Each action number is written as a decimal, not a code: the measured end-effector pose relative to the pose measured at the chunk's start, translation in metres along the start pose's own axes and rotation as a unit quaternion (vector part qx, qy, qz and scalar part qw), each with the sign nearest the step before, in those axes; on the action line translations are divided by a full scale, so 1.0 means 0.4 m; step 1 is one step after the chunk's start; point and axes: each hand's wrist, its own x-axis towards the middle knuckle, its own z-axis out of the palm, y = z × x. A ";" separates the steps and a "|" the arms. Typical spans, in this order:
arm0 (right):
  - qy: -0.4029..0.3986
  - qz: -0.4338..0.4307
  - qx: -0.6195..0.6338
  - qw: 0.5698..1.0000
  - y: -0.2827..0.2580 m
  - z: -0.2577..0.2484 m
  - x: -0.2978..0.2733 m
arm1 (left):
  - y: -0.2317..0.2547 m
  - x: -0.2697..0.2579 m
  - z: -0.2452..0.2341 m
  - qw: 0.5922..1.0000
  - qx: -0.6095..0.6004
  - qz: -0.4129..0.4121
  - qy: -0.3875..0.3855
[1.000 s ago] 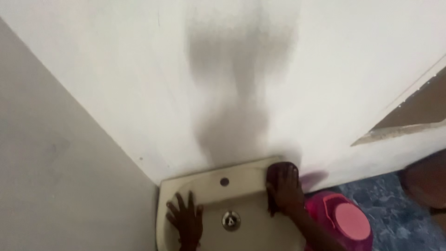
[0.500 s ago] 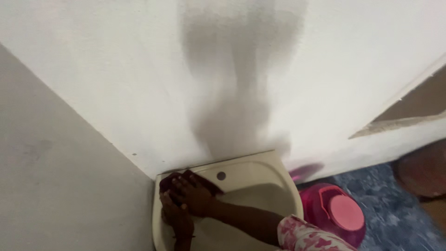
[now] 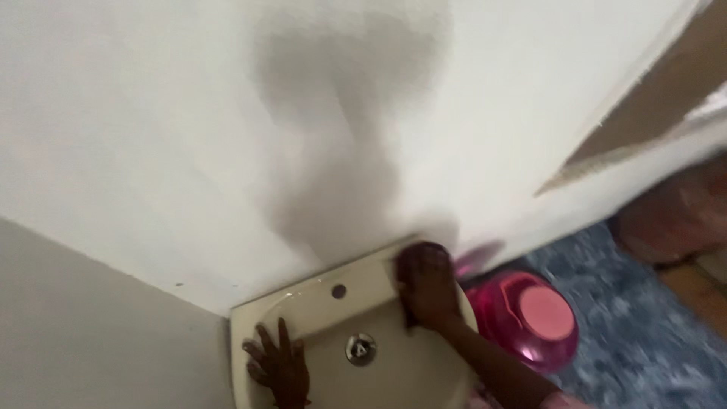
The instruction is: The person wipes the interior and rim of a wall-mounted sink using a dark cloth. They repeatedly rub the basin surface and edges, occasionally adjusting the cloth, and continue wiping until the end of the clip.
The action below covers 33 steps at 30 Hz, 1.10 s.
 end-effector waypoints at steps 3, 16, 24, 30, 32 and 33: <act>-0.056 -0.043 0.010 0.997 -0.096 0.045 -0.022 | -0.005 -0.009 0.003 0.999 0.032 0.011 0.004; 0.008 -0.254 0.078 0.964 -0.216 0.026 0.060 | -0.048 -0.018 -0.001 0.986 -0.100 0.076 0.109; -0.185 -0.138 -0.076 0.970 0.076 -0.104 -0.081 | -0.045 -0.015 0.000 0.989 -0.062 0.072 0.112; -0.078 0.098 0.245 0.961 0.097 -0.084 -0.317 | -0.022 0.018 -0.004 0.990 0.129 0.054 0.015; -0.061 0.072 0.216 0.972 0.094 -0.059 -0.312 | -0.030 0.014 -0.011 0.989 0.144 0.043 -0.015; -0.053 0.058 0.202 0.976 0.095 -0.052 -0.290 | -0.032 0.021 -0.017 0.991 0.122 0.036 -0.027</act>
